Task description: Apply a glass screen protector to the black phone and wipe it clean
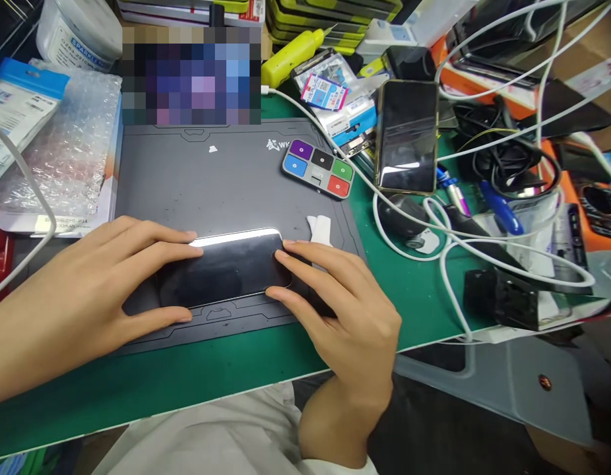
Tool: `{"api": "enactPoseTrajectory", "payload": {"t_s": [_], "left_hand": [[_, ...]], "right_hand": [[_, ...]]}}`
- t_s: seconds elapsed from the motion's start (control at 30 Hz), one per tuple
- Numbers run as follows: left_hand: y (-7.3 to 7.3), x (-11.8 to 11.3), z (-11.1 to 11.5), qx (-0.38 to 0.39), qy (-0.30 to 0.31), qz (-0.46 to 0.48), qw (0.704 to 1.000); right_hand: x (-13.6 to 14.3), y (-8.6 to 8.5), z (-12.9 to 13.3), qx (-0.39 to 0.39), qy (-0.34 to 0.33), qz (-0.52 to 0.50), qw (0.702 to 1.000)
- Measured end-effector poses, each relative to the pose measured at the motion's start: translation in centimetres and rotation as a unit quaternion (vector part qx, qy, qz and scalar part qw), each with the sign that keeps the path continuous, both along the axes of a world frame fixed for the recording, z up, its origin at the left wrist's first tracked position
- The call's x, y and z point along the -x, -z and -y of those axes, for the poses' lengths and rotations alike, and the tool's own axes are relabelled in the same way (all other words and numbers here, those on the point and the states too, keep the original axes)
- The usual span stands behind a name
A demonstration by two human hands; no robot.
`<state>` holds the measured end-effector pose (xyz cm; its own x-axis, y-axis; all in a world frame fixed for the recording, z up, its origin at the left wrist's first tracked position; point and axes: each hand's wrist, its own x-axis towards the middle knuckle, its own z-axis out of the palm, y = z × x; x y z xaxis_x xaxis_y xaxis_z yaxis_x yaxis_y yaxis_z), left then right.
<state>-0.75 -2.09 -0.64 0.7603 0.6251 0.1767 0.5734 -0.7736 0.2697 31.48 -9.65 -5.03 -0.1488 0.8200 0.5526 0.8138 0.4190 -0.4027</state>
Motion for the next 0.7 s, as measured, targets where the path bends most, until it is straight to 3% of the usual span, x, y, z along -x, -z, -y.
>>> {"api": "enactPoseTrajectory", "payload": {"t_s": [0.23,0.7], "left_hand": [[0.21,-0.47,0.38,-0.023,0.010,-0.017,1.000],[0.15,-0.86,0.66,0.006,0.021,-0.012,1.000]], "right_hand": [[-0.10,0.06,0.12,0.002,0.007,0.004,1.000],[-0.36,0.29,0.38,0.000,-0.004,-0.005,1.000]]}}
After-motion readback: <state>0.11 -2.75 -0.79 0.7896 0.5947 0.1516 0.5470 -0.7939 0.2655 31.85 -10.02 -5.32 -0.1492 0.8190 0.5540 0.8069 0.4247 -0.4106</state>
